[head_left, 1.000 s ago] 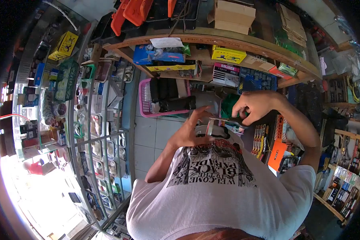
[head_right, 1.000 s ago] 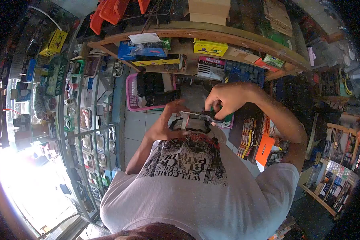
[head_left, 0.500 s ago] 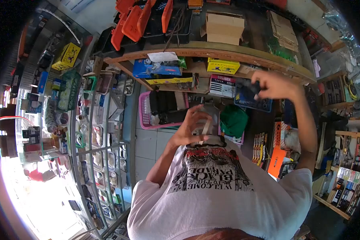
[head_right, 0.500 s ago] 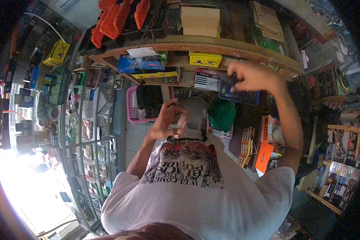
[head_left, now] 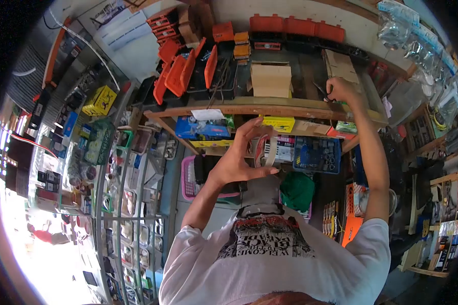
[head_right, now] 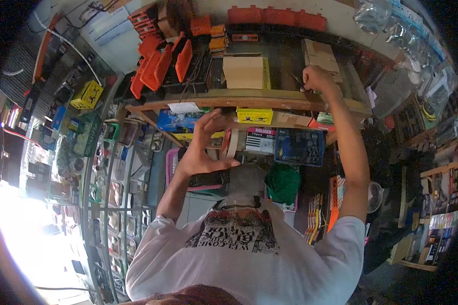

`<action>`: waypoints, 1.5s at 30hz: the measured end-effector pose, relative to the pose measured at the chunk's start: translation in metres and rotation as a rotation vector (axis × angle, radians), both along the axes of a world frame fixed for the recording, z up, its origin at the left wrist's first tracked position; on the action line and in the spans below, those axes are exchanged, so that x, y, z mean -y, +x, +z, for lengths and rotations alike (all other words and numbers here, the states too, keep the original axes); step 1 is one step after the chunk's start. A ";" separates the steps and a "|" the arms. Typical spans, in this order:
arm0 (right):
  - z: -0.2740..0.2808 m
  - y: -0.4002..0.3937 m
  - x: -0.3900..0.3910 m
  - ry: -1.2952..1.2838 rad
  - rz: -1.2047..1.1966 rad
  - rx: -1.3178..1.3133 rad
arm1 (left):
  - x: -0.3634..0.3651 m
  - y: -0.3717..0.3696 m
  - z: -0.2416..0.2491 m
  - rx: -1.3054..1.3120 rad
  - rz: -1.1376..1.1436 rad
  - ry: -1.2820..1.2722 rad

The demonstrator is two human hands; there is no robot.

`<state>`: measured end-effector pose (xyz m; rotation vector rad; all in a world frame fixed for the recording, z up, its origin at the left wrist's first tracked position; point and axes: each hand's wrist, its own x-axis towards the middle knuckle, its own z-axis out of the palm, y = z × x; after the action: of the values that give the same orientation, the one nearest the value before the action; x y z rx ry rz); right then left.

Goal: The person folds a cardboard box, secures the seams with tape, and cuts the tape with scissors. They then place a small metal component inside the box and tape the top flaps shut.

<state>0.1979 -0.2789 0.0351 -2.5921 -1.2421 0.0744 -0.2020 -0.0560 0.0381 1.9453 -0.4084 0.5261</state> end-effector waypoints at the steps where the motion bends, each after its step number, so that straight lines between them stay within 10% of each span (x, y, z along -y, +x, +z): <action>1: 0.000 0.003 -0.002 -0.027 -0.011 -0.049 | 0.001 0.006 0.004 -0.005 -0.005 0.015; 4: 0.011 0.001 -0.004 -0.201 -0.077 -0.257 | 0.009 0.024 0.020 -0.032 0.011 0.139; 10: 0.018 -0.029 0.028 0.262 -0.024 -0.029 | 0.039 0.104 0.046 -0.012 -0.006 0.335; 16: 0.044 -0.108 0.100 0.605 -0.010 -0.433 | 0.055 0.227 0.023 -0.194 0.055 0.574; 32: -0.107 -0.164 0.232 0.735 -0.192 -0.758 | 0.044 0.278 -0.015 -0.107 0.180 0.754; 38: -0.075 -0.167 0.168 0.910 -0.146 -0.752 | 0.086 0.188 0.018 -0.194 -0.200 -0.209; 45: -0.010 -0.183 0.059 1.305 -0.050 -1.033 | 0.085 0.137 0.016 -0.151 -0.314 -0.261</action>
<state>0.0144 -0.3377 0.0253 -1.1186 -0.4759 0.3771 -0.0652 -0.1411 0.0544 1.6181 -0.5099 0.2149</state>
